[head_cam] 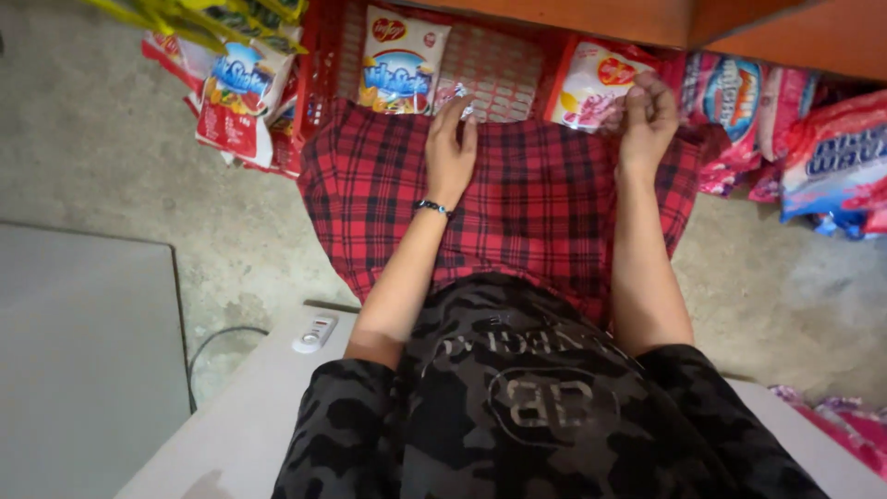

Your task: Stocking and organizing bags of milkshake mix on a lower shelf in a grocery store.

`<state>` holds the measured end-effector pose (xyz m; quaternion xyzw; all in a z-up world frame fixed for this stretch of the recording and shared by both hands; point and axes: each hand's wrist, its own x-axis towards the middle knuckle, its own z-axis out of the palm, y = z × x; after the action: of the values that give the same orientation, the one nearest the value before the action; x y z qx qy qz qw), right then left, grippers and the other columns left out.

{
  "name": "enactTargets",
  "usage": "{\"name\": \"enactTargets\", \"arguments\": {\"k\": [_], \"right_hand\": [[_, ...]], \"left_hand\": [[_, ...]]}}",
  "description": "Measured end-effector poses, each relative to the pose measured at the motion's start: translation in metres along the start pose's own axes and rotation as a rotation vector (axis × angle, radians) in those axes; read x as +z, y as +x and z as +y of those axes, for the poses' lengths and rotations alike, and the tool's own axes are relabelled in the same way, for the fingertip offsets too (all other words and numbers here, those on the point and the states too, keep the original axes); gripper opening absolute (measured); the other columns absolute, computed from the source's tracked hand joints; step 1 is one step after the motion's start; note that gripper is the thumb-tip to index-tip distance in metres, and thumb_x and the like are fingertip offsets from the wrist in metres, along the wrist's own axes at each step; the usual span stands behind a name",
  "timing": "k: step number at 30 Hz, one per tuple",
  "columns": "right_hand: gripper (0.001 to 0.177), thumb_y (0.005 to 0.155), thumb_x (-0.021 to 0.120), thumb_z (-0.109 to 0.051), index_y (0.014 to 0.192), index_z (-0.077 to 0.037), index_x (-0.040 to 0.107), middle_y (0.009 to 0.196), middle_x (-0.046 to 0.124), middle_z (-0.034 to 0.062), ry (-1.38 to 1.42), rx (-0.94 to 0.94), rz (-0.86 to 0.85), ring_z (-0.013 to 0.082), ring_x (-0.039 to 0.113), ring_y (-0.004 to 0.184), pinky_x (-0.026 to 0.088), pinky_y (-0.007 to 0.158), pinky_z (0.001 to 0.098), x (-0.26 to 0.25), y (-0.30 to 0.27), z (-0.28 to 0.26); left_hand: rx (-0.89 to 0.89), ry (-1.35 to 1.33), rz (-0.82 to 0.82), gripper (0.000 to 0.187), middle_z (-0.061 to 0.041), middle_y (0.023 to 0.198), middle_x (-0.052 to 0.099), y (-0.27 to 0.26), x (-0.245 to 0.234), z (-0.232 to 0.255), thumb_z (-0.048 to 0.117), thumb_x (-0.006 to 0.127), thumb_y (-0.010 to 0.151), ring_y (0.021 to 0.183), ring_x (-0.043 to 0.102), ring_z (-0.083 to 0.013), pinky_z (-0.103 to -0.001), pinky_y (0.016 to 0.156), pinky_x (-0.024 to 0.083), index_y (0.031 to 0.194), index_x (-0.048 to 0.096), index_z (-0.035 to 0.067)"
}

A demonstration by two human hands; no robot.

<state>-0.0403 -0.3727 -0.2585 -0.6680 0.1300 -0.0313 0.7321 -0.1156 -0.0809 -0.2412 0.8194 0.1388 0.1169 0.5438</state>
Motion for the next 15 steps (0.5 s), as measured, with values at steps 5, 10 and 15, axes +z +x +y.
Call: {"name": "enactTargets", "arguments": {"k": [5,10,15], "right_hand": [[0.018,0.108,0.064,-0.013,0.123,-0.004,0.062,0.086,0.069,0.0033,-0.060,0.132,-0.132,0.0112,0.067,0.070,0.060,0.065,0.0261,0.032,0.002,0.030],[0.019,0.108,0.064,-0.011,0.126,-0.005,0.062,0.090,0.069,0.0024,-0.195,0.212,-0.296,0.0102,0.065,0.070,0.057,0.063,0.0249,0.090,0.005,0.053],[0.016,0.109,0.060,-0.009,0.125,-0.005,0.062,0.097,0.075,0.0068,-0.246,0.229,-0.498,0.0115,0.067,0.073,0.057,0.065,0.0253,0.155,-0.008,0.072]], "left_hand": [[0.075,0.108,0.058,0.032,-0.023,0.137,0.062,0.031,-0.005,-0.042,0.013,0.066,0.099,0.131,0.057,-0.0404,-0.041,0.112,0.047,0.128,0.065,0.001],[-0.114,0.498,-0.088,0.039,-0.022,0.121,0.066,0.067,-0.043,-0.073,0.025,0.071,0.091,0.118,0.060,-0.0407,-0.057,0.109,0.039,0.122,0.068,0.002],[-0.048,0.648,0.095,0.042,-0.019,0.123,0.068,0.085,-0.105,-0.070,0.031,0.073,0.086,0.117,0.060,-0.0400,-0.067,0.108,0.030,0.118,0.069,0.004]]}}
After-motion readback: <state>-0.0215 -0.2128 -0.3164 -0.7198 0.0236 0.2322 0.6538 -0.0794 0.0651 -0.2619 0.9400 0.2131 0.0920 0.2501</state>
